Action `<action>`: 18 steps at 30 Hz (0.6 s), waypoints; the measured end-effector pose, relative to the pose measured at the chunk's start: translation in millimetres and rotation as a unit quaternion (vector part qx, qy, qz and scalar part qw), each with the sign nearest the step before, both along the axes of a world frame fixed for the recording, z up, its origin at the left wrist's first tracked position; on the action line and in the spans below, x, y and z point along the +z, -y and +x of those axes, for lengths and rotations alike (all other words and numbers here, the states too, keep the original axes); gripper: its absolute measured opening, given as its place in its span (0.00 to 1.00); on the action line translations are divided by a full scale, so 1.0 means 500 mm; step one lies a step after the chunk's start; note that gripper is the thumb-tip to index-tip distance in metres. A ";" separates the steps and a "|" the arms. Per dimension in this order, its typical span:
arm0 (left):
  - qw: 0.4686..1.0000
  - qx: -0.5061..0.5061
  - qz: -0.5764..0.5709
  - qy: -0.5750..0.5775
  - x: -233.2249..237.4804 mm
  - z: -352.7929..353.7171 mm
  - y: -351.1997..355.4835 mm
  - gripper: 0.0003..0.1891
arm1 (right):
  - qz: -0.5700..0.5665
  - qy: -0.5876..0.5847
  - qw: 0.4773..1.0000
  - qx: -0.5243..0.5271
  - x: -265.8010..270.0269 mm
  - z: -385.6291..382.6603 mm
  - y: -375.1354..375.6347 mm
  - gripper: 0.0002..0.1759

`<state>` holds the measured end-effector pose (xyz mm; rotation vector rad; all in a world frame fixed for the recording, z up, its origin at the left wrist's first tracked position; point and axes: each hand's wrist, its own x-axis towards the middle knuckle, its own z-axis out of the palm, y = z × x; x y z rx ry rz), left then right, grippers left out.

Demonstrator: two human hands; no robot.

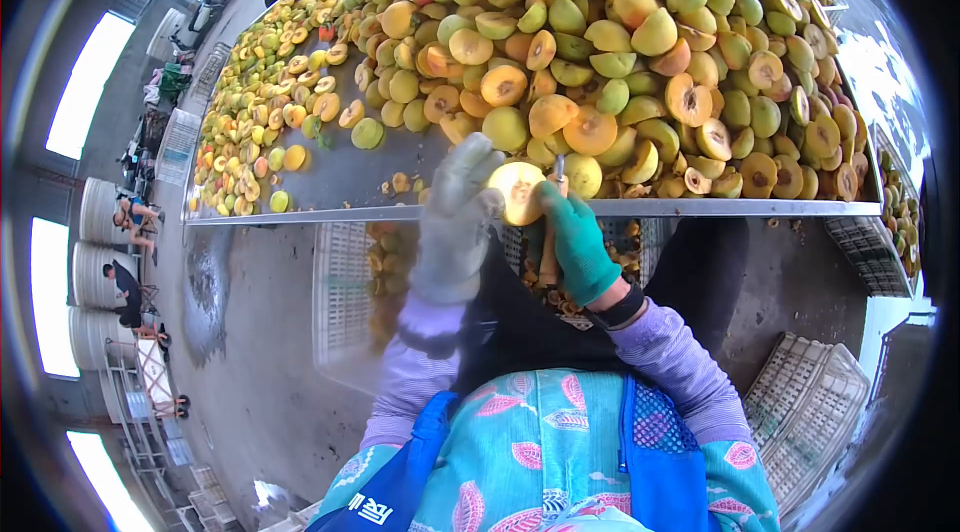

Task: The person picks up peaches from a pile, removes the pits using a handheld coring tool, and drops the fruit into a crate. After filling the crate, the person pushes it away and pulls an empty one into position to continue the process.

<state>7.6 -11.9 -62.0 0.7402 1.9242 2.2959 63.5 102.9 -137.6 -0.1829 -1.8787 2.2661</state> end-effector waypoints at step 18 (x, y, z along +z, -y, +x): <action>0.999 0.019 0.002 0.040 -0.013 0.022 -0.020 0.11 | 0.284 0.006 0.957 -0.061 0.136 0.067 -0.002 0.12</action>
